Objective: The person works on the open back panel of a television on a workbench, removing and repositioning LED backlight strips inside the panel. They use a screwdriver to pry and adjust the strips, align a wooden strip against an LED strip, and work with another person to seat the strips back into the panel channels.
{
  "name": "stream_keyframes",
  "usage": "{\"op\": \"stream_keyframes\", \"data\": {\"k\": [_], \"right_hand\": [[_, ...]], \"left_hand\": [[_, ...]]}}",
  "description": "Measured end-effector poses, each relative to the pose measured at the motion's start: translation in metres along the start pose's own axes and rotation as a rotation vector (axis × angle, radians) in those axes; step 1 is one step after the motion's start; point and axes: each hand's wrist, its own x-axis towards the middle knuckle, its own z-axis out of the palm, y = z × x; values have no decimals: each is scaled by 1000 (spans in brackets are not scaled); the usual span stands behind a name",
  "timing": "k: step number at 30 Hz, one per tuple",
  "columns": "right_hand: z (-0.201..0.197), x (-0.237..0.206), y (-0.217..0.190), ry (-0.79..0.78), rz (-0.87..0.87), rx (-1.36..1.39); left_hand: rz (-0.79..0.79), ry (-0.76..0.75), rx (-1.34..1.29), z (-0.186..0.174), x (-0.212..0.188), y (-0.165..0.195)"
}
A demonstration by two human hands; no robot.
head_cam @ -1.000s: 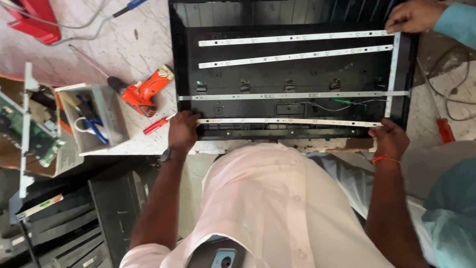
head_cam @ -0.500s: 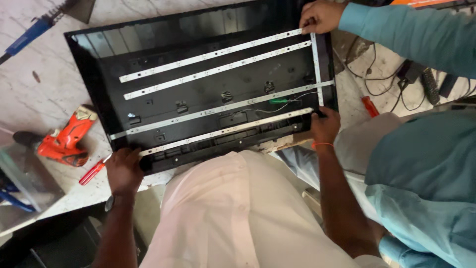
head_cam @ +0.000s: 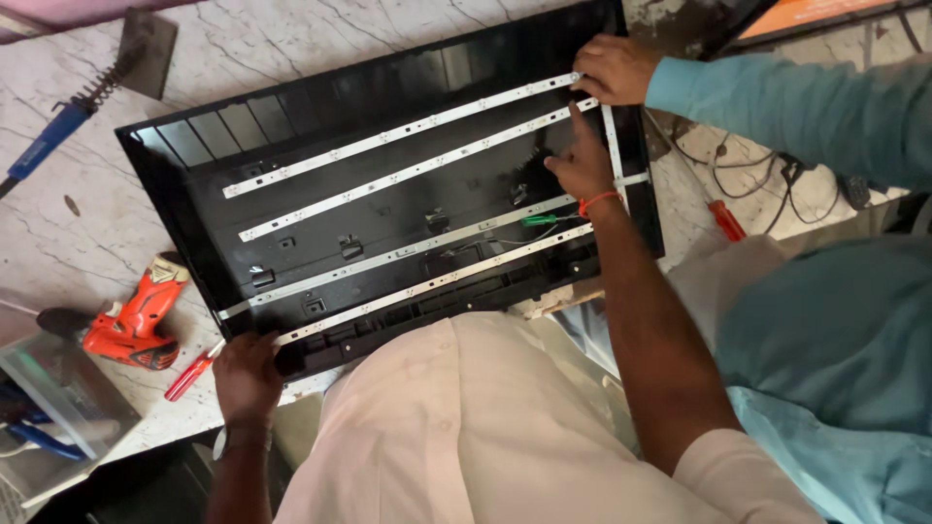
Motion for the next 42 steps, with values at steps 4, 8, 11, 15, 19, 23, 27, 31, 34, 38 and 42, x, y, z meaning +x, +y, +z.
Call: {"op": "stream_keyframes", "data": {"k": [4,8,11,15,19,23,27,31,34,38,42], "right_hand": [[23,-13,13,65,-90,-239],[40,-14,12,52,443,606],[36,4,2,113,644,971],[28,37,-15,252,766,1036],[30,56,-30,376,867,847],[41,63,-41,418,921,729],[49,64,-50,470,929,714],[49,59,-52,482,923,804],[45,50,-48,423,939,928],[44,32,-36,382,830,1071],[36,4,-21,321,681,1286]], "left_hand": [[-23,-5,-1,1,2,-1],[-30,16,-24,0,6,3],[-10,10,-11,-3,9,7],[-5,-23,-95,-9,10,7],[-531,-69,-540,-7,2,8],[-679,103,-1165,-4,-6,8],[-839,202,-1531,-5,-7,10],[-891,224,-1757,-7,-2,17],[-726,178,-1888,-9,3,27],[-796,217,-1858,-14,7,40],[-839,236,-1846,-15,6,45]]}}
